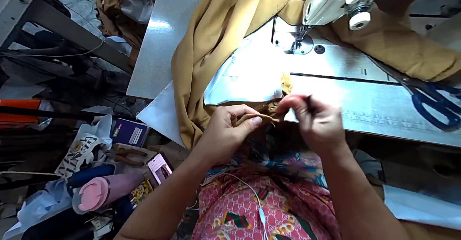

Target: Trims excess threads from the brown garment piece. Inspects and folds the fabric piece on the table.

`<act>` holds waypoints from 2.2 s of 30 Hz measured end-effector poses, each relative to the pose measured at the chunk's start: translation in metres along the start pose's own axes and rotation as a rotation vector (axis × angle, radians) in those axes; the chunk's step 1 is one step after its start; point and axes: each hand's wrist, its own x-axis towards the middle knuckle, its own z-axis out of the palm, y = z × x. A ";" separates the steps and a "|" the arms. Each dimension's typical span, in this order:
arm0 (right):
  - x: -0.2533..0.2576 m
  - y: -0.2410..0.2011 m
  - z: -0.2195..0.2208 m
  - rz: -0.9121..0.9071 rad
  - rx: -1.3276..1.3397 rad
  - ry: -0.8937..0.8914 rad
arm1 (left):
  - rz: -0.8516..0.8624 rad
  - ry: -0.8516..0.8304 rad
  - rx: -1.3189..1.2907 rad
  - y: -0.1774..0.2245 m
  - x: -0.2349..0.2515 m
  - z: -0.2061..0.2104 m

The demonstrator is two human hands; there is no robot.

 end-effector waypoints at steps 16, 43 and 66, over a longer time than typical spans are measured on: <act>-0.014 -0.029 0.015 -0.276 -0.740 0.030 | 0.090 0.074 0.051 0.007 -0.003 0.027; -0.023 -0.006 0.022 -0.295 -0.183 0.295 | -0.286 0.034 -0.473 0.021 0.013 0.039; -0.037 -0.017 -0.014 0.088 -0.068 0.278 | 0.106 0.118 -0.395 0.017 -0.006 0.088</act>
